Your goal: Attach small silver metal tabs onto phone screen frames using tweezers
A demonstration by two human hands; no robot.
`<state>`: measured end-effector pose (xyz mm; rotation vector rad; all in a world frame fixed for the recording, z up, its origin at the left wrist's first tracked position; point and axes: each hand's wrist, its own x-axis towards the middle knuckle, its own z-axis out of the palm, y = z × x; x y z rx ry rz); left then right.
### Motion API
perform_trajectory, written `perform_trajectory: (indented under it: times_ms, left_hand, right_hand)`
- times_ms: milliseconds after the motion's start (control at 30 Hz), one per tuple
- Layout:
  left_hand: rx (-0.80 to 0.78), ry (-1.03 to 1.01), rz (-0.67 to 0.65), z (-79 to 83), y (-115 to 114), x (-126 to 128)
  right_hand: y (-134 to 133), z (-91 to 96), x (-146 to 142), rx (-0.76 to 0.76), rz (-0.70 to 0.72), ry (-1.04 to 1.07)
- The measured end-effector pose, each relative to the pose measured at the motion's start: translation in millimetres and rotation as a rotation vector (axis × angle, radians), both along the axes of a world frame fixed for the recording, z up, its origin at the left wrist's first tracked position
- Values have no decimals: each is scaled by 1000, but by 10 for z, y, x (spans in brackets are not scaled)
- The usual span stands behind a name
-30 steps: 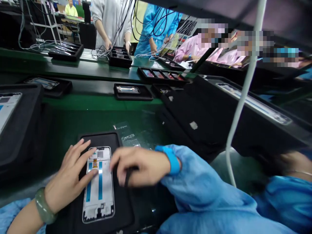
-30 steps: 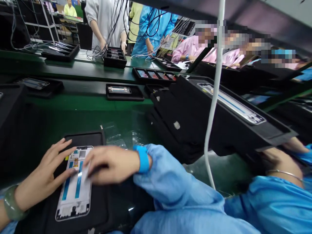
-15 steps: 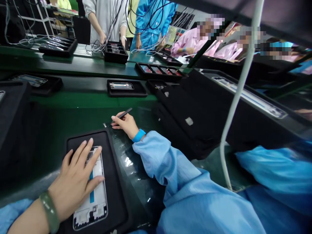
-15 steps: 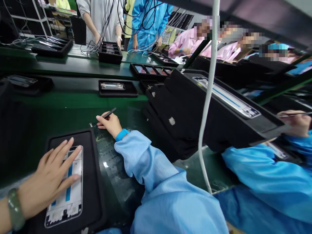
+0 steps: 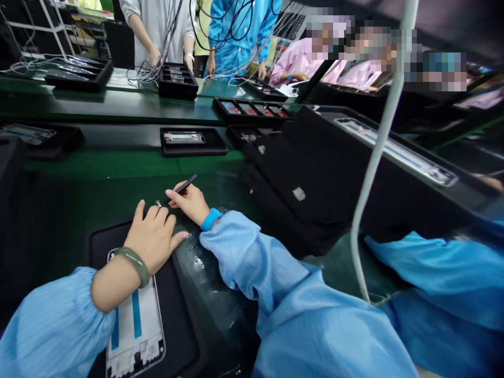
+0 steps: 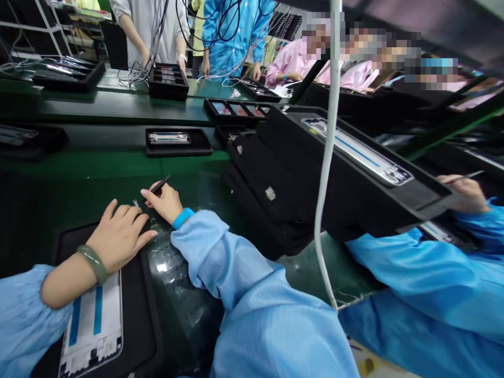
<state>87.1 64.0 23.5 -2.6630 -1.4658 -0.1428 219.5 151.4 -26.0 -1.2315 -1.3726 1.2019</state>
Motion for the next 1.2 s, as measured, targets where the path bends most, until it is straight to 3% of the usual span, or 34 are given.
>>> perform_trajectory:
  times_ms: [267, 500, 667, 833, 967, 1067, 1200]
  left_hand:
    - [-19, -13, -16, -197, 0, 83]
    - [-25, -4, -15, -187, -8, 80]
    - [13, 8, -25, -184, -15, 90]
    - [27, 13, -14, -191, -28, 104]
    - [17, 12, 8, -193, -41, 111]
    - [10, 5, 23, -188, -43, 98]
    - [-3, -1, 69, -162, -30, 14]
  right_hand:
    - [3, 21, -13, 20, -48, 75]
    - [29, 22, -87, 31, 24, -126]
    - [92, -11, -120, -124, 50, 54]
    - [104, -7, -135, -76, 59, 47]
    - [111, 66, -117, -138, 27, 178]
    - [109, 82, -53, -89, -25, 187]
    - [74, 23, 59, 35, 86, 25]
